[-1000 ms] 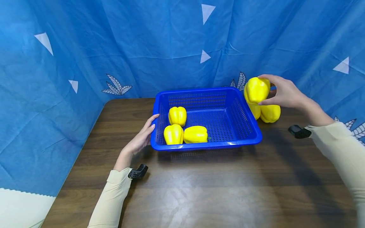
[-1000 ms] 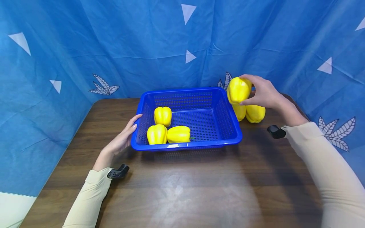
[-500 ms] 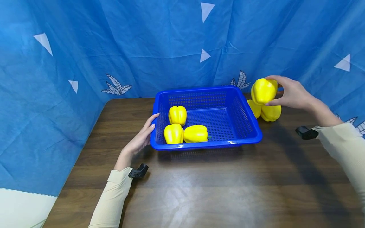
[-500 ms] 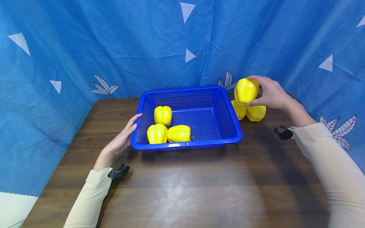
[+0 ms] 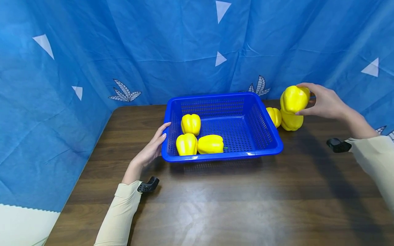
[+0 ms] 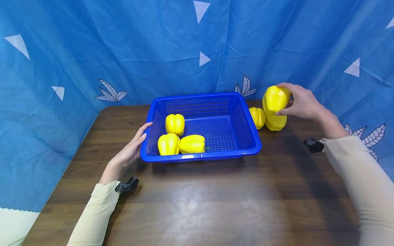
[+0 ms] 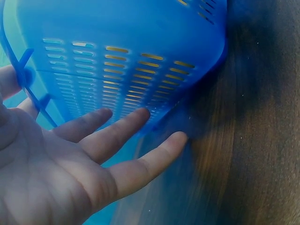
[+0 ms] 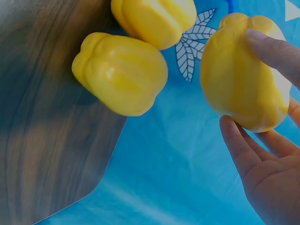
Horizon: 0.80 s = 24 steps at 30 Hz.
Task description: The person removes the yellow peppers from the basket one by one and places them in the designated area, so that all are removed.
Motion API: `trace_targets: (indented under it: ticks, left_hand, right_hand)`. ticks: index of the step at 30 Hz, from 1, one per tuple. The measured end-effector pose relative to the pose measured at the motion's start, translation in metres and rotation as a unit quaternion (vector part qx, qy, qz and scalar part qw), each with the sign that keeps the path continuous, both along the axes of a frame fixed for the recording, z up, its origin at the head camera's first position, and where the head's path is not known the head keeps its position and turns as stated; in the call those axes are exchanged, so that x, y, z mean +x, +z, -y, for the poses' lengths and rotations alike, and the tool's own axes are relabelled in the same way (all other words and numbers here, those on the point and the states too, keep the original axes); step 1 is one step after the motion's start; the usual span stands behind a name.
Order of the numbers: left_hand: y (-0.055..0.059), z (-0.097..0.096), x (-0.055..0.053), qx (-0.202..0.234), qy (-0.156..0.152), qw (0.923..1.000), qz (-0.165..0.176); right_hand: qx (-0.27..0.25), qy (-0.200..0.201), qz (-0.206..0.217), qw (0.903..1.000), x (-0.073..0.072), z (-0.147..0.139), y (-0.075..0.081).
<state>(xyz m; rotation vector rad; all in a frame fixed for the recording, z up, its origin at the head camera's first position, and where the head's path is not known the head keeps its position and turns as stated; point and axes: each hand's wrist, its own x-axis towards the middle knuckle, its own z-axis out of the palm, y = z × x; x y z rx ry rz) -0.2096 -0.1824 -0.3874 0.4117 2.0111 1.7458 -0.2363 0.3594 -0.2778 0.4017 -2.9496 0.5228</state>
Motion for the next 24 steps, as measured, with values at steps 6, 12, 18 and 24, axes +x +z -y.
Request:
trace_targets:
  ticks: [6,12,18,24]
  left_hand:
    - [-0.001,0.001,0.0,0.0,-0.001,1.0,0.0]
    - [0.001,0.001,-0.001,0.001,0.001,1.0,-0.002]
    - [0.001,0.0,-0.001,-0.004,0.001,1.0,-0.002]
    - [0.0,0.0,0.0,-0.003,-0.002,1.0,-0.003]
  right_hand:
    - [-0.006,-0.002,0.004,1.0,-0.001,-0.006,-0.003]
    - [-0.005,-0.012,0.011,0.9999,-0.001,-0.015,-0.005]
    - [-0.001,-0.02,0.018,0.9996,-0.001,-0.023,-0.008]
    - [0.006,-0.015,0.006,0.9999,0.001,-0.032,-0.013]
